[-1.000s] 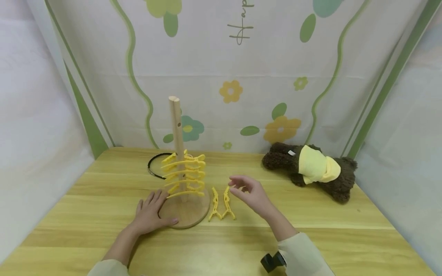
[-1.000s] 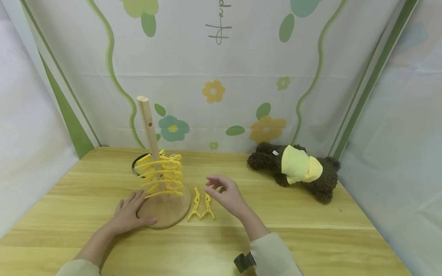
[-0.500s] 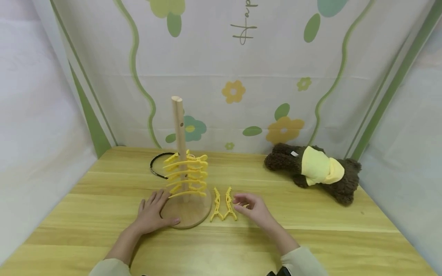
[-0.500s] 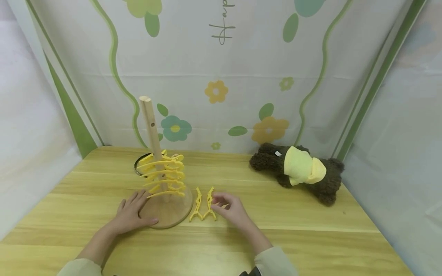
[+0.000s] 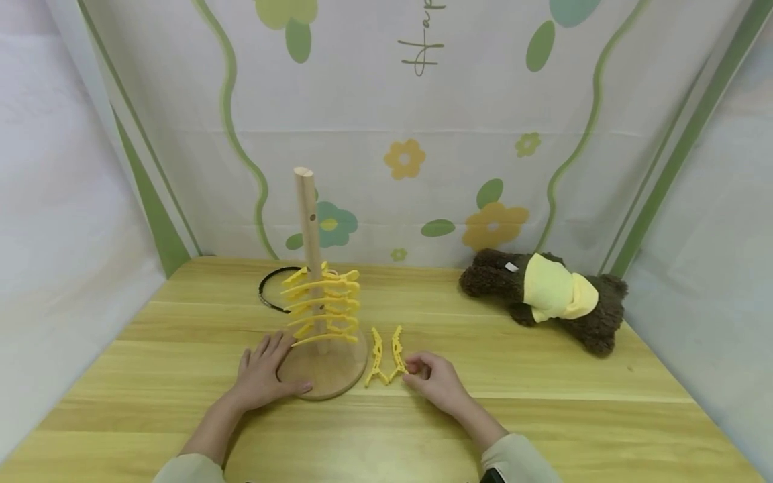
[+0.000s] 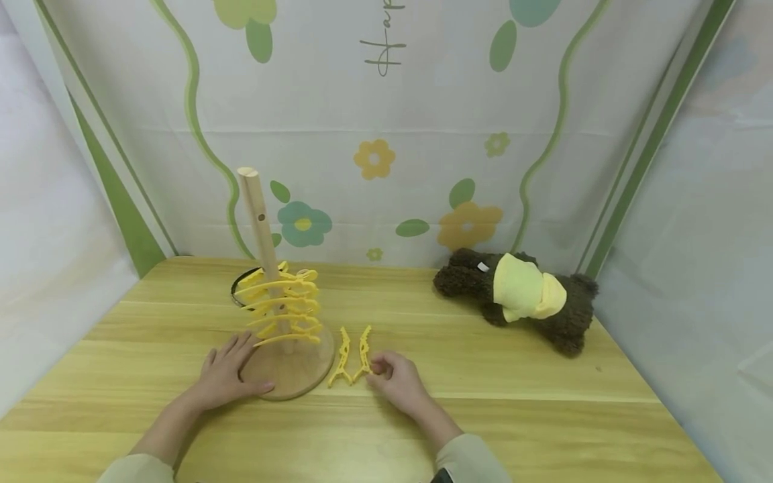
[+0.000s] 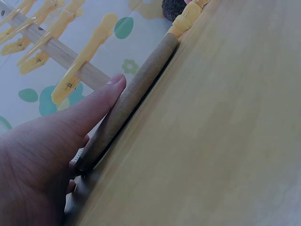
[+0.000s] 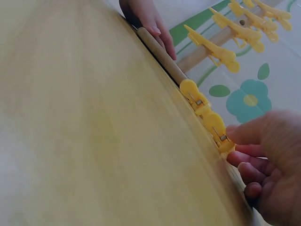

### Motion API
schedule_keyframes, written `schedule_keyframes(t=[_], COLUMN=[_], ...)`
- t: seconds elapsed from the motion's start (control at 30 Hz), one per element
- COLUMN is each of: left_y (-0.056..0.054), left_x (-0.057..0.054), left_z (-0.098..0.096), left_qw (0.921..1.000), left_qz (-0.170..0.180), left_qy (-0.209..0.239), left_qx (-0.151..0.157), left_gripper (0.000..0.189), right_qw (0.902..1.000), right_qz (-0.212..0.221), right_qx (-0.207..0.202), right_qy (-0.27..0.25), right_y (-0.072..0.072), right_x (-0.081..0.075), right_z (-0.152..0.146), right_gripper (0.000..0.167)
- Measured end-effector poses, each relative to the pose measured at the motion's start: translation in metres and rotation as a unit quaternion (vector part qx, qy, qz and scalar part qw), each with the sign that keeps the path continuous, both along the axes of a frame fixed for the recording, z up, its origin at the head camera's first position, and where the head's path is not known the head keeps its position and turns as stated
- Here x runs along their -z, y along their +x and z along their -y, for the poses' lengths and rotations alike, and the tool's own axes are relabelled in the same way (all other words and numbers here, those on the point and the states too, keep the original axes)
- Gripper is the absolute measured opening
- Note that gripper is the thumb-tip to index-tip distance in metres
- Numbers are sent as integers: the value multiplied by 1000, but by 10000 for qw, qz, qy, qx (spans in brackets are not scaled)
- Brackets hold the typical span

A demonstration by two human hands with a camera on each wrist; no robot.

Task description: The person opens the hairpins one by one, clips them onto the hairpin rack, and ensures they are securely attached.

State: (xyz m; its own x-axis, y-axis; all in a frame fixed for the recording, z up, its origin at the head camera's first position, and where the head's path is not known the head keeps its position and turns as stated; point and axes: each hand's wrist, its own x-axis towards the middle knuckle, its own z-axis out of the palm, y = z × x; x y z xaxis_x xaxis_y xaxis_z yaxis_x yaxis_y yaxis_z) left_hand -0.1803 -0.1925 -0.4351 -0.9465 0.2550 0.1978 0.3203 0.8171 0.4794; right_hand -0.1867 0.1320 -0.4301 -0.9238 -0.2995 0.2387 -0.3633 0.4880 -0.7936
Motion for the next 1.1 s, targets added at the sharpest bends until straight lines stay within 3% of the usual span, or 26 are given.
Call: schedule_keyframes(t=[0.13, 0.37, 0.53, 0.63, 0.73, 0.87, 1.1], left_y=[-1, -1, 0, 0, 0, 1, 1], left_x=[1, 0, -1, -1, -2, -1, -2], left_z=[1, 0, -1, -1, 0, 0, -1], left_qw=[10000, 9999, 9999, 9999, 9999, 10000, 10000], left_qz=[21, 64, 65, 57, 44, 47, 25], left_qy=[-10, 98, 97, 123, 134, 86, 79], left_qx=[6, 6, 3, 8, 11, 2, -8], left_gripper=[91, 93, 94, 94, 93, 92, 92], right_qw=[9995, 9959, 9930, 9903, 9848, 9776, 9684], right_qz=[-29, 49, 36, 6, -116, -329, -488], right_qx=[297, 906, 1175, 1242, 1322, 1549, 2025], right_qy=[93, -37, 107, 625, 1125, 1390, 1371], right_y=[-1, -4, -4, -2, 2, 4, 3], right_x=[0, 0, 1, 2, 2, 1, 0], right_z=[-1, -4, -2, 2, 6, 8, 5], right_gripper=[14, 11, 34, 51, 58, 53, 38])
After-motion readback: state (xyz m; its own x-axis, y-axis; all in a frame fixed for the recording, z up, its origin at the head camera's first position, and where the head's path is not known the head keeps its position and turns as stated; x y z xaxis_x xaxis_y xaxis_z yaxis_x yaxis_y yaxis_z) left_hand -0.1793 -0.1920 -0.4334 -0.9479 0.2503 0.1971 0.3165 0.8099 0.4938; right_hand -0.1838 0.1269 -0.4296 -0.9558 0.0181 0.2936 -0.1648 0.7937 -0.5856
